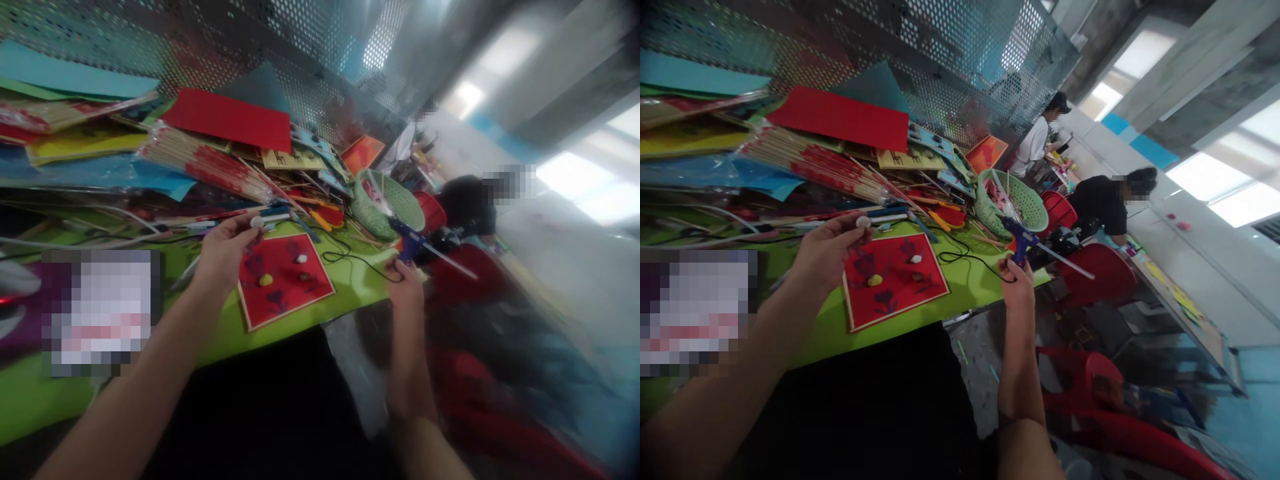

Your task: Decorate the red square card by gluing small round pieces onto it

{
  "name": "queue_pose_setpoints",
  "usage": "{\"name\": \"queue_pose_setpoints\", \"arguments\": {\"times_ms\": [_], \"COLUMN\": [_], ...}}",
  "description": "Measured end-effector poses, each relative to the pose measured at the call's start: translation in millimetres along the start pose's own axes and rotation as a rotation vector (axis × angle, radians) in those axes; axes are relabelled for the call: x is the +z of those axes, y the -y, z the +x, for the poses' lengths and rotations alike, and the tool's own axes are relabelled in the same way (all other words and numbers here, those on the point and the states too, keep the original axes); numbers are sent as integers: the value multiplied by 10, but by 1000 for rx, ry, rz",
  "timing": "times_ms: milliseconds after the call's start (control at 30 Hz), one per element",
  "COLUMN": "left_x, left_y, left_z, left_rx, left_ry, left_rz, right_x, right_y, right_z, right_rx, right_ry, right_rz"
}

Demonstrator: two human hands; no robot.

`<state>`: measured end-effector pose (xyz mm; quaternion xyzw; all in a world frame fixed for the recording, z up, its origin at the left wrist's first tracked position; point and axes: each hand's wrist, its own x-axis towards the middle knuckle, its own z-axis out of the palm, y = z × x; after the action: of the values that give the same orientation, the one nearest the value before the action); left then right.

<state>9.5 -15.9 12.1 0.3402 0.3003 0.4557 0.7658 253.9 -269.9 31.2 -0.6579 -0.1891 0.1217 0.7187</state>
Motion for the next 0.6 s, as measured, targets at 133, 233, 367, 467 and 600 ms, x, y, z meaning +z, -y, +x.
{"name": "queue_pose_setpoints", "arguments": {"times_ms": [133, 233, 367, 467, 600], "left_x": [-4, -19, -48, -68, -75], "left_y": [-11, -6, 29, 51, 34], "left_z": [-5, -3, 14, 27, 13], "left_rx": [-6, -10, 12, 2, -15], "left_ry": [-1, 5, 27, 52, 47], "left_rz": [9, 24, 35, 34, 17], "right_x": [176, 329, 499, 615, 814], "right_y": [60, 74, 143, 219, 273], "right_z": [-8, 42, 91, 87, 82], "right_rx": [135, 87, 44, 139, 253], "right_ry": [187, 257, 322, 435, 566], "right_rz": [123, 215, 227, 212, 187]}}
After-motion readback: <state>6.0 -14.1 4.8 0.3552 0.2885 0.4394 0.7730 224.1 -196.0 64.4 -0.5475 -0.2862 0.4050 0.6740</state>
